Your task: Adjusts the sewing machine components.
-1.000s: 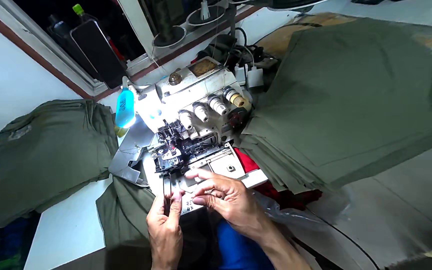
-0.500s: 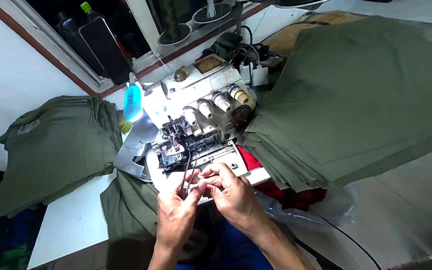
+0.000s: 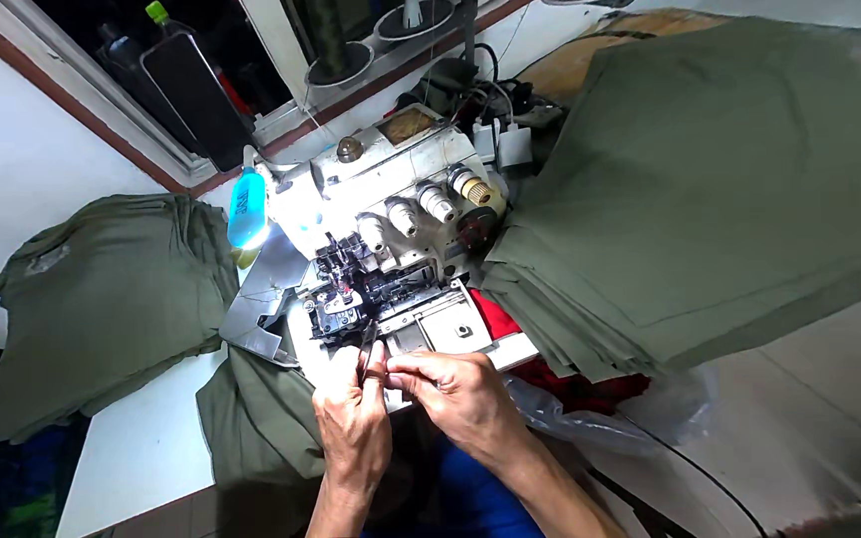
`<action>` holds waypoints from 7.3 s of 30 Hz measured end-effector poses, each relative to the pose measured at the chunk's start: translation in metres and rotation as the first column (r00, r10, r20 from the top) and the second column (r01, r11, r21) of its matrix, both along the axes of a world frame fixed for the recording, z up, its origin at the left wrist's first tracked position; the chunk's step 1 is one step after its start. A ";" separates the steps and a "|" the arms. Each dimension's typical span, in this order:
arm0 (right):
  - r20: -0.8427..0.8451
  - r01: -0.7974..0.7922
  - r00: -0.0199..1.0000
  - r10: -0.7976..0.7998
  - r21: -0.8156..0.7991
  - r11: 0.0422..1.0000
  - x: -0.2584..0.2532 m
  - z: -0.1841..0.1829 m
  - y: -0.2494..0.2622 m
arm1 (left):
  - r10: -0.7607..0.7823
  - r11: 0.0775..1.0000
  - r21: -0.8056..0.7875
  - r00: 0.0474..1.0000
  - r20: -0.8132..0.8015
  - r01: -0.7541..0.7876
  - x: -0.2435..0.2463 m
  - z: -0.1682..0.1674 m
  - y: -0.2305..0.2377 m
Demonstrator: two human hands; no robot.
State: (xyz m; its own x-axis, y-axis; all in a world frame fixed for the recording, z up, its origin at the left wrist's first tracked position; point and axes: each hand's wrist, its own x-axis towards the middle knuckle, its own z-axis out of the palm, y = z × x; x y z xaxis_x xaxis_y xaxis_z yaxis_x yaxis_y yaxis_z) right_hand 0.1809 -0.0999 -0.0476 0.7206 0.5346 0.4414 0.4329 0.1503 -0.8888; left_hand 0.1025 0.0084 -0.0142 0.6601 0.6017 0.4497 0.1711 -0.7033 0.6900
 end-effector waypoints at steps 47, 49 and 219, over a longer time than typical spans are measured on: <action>0.351 0.545 0.814 -0.462 -0.189 0.817 0.035 -0.022 0.063 | 0.274 0.787 0.604 0.948 -0.164 -0.123 -0.026 -0.091 0.027; 0.347 0.545 0.815 -0.465 -0.184 0.818 0.035 -0.022 0.062 | 0.276 0.787 0.604 0.947 -0.165 -0.124 -0.026 -0.091 0.027; 0.034 0.086 0.996 -0.079 -0.308 0.948 -0.039 -0.007 -0.048 | 0.051 0.518 -0.854 0.999 -0.018 -0.042 -0.051 0.019 -0.012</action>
State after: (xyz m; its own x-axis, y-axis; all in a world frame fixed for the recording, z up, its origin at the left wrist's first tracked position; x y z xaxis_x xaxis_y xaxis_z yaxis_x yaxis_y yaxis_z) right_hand 0.1416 -0.1482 -0.0542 0.7604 0.5861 0.2797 0.4512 -0.1670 -0.8767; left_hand 0.0519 -0.0033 0.0044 0.6188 0.7292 -0.2921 0.1765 0.2333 0.9563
